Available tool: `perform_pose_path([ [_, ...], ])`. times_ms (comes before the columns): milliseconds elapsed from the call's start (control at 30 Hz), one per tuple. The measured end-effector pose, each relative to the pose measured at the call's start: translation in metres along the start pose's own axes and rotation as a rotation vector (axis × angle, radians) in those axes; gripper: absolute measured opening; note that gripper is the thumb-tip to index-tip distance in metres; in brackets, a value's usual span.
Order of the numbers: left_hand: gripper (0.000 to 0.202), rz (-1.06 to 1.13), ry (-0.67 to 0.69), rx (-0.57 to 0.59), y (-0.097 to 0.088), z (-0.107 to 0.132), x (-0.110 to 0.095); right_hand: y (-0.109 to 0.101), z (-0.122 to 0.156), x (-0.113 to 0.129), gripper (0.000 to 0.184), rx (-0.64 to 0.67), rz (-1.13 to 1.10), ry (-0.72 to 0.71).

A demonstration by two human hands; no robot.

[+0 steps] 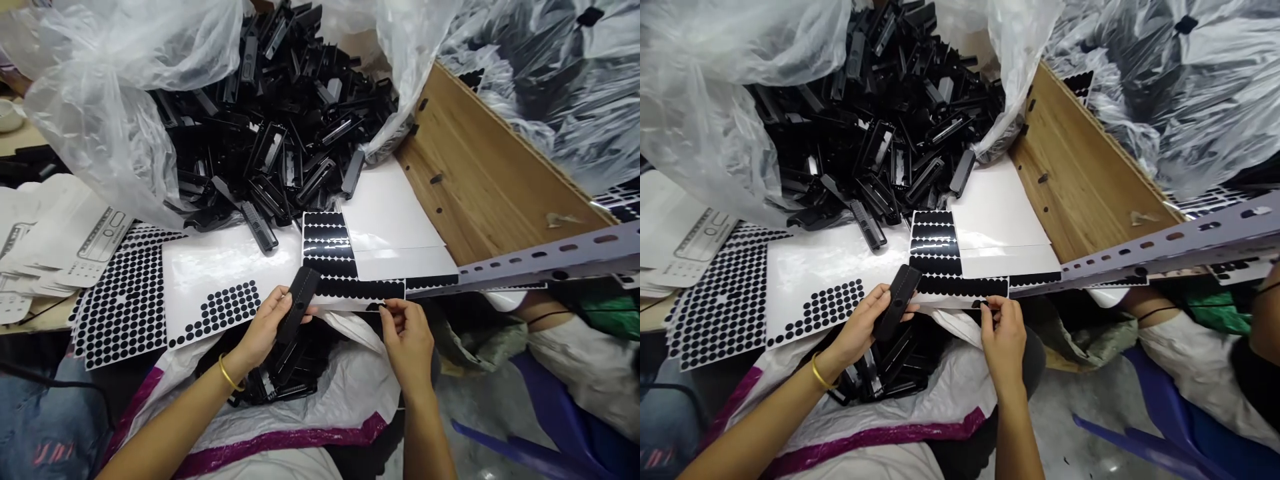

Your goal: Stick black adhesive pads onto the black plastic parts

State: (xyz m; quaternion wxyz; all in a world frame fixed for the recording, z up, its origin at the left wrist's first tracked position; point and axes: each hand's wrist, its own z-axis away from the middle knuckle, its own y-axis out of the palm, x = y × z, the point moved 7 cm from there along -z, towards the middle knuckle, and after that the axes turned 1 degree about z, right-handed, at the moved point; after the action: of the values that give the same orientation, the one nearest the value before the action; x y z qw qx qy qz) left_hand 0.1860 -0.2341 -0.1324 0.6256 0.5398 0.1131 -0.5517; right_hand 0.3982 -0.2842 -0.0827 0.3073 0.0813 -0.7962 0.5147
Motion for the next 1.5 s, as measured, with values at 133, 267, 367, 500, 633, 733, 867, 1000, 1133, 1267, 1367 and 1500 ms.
perform_pose_path([
  [133, 0.030, -0.051, 0.063, -0.006, 0.010, -0.018, 0.008, 0.005, -0.001, -0.006, 0.013, 0.039, 0.139, -0.170],
  [267, 0.031, -0.042, 0.062, -0.030, 0.010, -0.027, 0.010, 0.016, -0.001, 0.004, 0.019, 0.096, 0.253, -0.253],
  [367, 0.032, -0.021, 0.049, -0.023, 0.010, -0.028, 0.010, 0.020, -0.003, 0.006, 0.019, 0.134, 0.287, -0.255],
  [500, 0.030, 0.006, 0.052, -0.025, 0.009, -0.027, 0.009, 0.019, -0.006, 0.003, 0.018, 0.108, 0.291, -0.217],
  [633, 0.028, 0.018, 0.043, -0.024, 0.011, -0.027, 0.009, 0.019, -0.004, 0.009, 0.020, 0.151, 0.286, -0.288],
  [733, 0.029, 0.025, 0.033, -0.029, 0.011, -0.028, 0.008, 0.021, 0.001, 0.019, 0.018, 0.244, 0.131, -0.288],
  [867, 0.025, 0.080, 0.010, -0.009, 0.012, -0.025, 0.005, 0.030, 0.005, 0.034, 0.016, 0.327, -0.324, -0.032],
  [1000, 0.028, 0.124, -0.065, 0.050, 0.014, -0.014, 0.000, 0.061, 0.016, 0.055, 0.020, 0.552, -0.780, 0.265],
  [1133, 0.038, 0.026, -0.115, 0.039, 0.008, -0.004, -0.002, 0.076, 0.020, 0.074, 0.018, 0.715, -0.881, 0.313],
  [1267, 0.044, -0.017, -0.148, 0.017, 0.002, 0.001, -0.001, 0.078, 0.020, 0.080, 0.015, 0.788, -0.821, 0.302],
  [1367, 0.044, -0.016, -0.166, 0.015, 0.002, 0.003, 0.000, 0.078, 0.020, 0.081, 0.014, 0.789, -0.791, 0.310],
  [1500, 0.044, -0.020, -0.172, 0.010, 0.004, 0.004, -0.001, 0.078, 0.019, 0.080, 0.014, 0.765, -0.781, 0.310],
])
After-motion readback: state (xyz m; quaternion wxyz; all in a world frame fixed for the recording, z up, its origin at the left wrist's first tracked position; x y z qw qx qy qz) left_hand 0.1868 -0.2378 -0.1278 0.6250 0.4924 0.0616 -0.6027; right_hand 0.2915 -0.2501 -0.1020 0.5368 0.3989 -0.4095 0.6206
